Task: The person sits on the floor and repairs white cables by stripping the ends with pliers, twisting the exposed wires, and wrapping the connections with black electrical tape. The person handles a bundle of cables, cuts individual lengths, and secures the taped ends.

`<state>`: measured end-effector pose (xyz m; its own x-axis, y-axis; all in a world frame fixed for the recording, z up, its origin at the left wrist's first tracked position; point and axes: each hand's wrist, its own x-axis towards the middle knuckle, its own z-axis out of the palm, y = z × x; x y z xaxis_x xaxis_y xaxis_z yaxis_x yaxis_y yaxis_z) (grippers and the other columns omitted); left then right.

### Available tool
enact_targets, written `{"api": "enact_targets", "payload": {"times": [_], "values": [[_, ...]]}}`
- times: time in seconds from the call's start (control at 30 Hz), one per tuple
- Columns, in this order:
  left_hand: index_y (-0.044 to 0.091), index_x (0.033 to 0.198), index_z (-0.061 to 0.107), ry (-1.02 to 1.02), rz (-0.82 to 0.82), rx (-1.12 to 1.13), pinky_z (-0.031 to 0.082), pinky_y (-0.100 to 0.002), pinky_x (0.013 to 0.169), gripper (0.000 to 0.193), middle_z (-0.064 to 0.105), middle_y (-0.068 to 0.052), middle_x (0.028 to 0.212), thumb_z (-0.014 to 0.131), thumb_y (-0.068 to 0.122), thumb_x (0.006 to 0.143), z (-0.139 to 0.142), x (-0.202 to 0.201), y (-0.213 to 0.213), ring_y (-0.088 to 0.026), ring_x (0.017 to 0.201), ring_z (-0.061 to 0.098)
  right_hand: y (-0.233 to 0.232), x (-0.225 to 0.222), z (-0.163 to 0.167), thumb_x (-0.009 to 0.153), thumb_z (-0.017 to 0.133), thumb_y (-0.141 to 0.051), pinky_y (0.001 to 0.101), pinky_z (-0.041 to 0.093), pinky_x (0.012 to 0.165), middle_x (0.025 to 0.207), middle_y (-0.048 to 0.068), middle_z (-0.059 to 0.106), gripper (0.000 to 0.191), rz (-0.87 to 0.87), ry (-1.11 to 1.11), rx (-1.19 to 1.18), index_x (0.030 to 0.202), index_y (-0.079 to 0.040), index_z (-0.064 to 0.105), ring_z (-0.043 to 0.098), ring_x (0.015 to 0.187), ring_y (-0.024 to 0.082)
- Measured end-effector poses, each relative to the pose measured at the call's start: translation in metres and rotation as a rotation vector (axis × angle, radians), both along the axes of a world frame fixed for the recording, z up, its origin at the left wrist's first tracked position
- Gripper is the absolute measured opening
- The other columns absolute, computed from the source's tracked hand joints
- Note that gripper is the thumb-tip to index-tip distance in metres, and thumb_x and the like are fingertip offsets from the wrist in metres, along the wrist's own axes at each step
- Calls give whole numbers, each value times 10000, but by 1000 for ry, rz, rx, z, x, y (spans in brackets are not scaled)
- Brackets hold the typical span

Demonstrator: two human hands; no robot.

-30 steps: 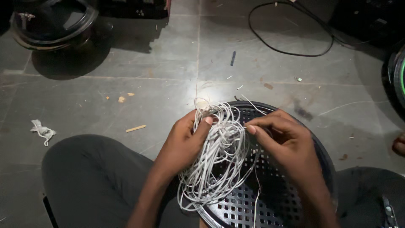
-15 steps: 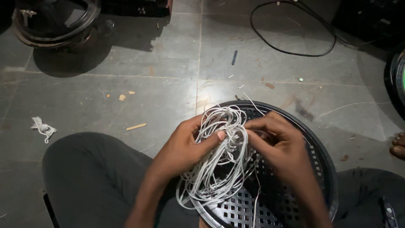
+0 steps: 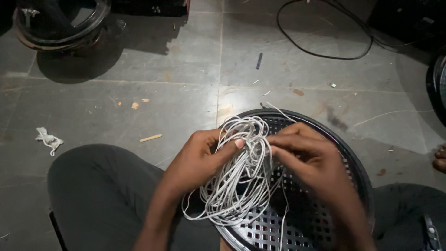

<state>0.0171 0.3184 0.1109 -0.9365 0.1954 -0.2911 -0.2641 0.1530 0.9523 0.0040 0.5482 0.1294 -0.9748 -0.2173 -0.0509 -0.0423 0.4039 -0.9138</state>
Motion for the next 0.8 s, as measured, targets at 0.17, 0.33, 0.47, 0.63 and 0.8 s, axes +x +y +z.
{"api": "enact_targets", "payload": {"times": [0.17, 0.33, 0.47, 0.63, 0.8], "values": [[0, 853, 764, -17, -7, 60, 414, -249, 450, 325, 671, 8, 630, 690, 301, 951, -2, -1, 0, -46, 523, 546, 5, -1, -6, 888, 707, -52, 264, 599, 676, 974, 96, 767, 156, 5, 56, -51, 1015, -50, 797, 714, 807, 159], [11, 825, 761, 47, 69, -17, 442, -226, 459, 324, 690, 28, 623, 689, 306, 938, -7, -6, -5, -21, 536, 569, -11, -6, -10, 852, 749, -106, 329, 568, 791, 1082, 130, 661, 273, 30, 422, 162, 1120, -51, 756, 647, 977, 233], [-1, 821, 764, 73, 158, -15, 373, -249, 423, 340, 637, 33, 592, 685, 305, 948, -9, -4, -9, -30, 500, 508, -35, 10, 0, 899, 765, -209, 345, 561, 855, 1064, 55, 662, 196, -12, 536, 256, 1064, -105, 745, 671, 1010, 188], [-3, 793, 753, 121, 226, -42, 344, -264, 402, 346, 601, 29, 543, 688, 300, 947, -12, -3, -12, -29, 478, 473, -66, 26, -13, 795, 818, -311, 402, 418, 762, 952, 57, 635, 279, 44, 618, 451, 987, -117, 762, 607, 873, 222], [16, 807, 749, 191, 261, -14, 373, -250, 416, 313, 611, 43, 557, 687, 289, 948, -13, 1, -13, -11, 498, 489, -73, 26, -27, 823, 817, -293, 426, 405, 799, 941, 28, 624, 234, 9, 632, 514, 969, -119, 759, 592, 882, 219]]}}
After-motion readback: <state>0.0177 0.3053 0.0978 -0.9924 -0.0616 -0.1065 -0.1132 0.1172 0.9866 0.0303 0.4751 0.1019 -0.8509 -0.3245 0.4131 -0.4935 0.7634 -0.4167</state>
